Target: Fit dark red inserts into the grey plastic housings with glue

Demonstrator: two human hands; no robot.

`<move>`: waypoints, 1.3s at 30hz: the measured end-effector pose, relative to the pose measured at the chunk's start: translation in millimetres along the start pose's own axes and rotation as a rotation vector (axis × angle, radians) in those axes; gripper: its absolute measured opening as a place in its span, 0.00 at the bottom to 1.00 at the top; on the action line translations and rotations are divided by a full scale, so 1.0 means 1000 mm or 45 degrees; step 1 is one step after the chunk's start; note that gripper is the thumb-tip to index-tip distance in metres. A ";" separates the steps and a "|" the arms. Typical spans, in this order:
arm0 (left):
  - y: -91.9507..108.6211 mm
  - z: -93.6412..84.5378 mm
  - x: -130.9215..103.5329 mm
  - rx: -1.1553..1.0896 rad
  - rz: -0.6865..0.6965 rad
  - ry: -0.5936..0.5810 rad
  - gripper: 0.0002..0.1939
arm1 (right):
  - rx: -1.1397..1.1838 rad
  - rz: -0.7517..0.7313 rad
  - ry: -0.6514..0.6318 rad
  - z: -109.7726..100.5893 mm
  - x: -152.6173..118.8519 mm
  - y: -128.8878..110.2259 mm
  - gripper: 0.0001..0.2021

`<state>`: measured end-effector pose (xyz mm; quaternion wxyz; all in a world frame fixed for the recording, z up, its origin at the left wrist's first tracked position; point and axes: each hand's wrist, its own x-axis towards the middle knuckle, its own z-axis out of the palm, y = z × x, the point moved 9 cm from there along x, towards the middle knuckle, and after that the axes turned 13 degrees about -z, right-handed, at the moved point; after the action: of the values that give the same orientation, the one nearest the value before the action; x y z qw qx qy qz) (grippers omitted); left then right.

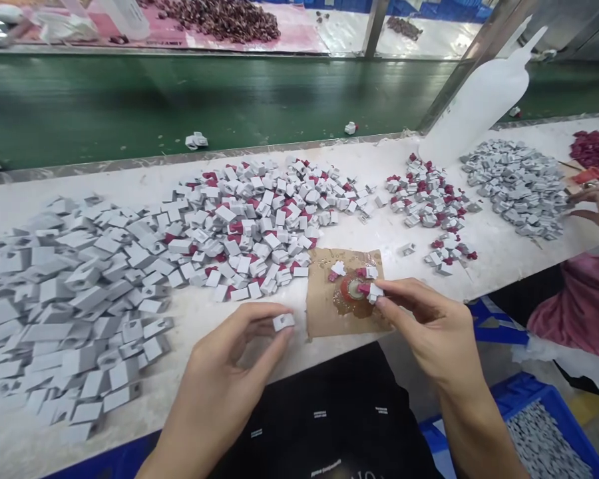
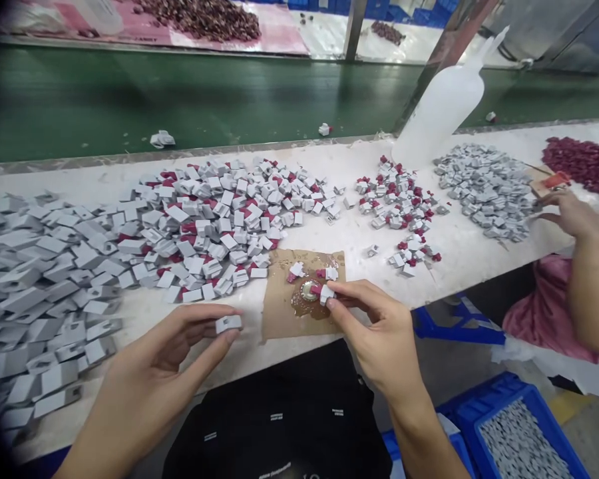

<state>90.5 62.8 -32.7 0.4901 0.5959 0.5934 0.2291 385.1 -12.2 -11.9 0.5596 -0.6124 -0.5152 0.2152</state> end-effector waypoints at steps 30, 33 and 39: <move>0.098 0.062 0.036 -0.448 0.218 -0.420 0.04 | 0.516 0.071 -0.197 0.021 0.032 -0.027 0.06; 0.112 0.044 0.046 -0.272 0.248 -0.401 0.04 | 0.548 0.087 -0.343 0.032 0.054 -0.032 0.06; 0.160 -0.022 0.119 0.311 0.306 0.114 0.12 | -0.143 -0.196 -0.490 0.075 0.190 -0.020 0.18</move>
<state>172.2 210.4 76.7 0.3563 0.7068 0.5626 0.2387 386.2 185.2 45.1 0.4308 -0.5491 -0.6689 0.2560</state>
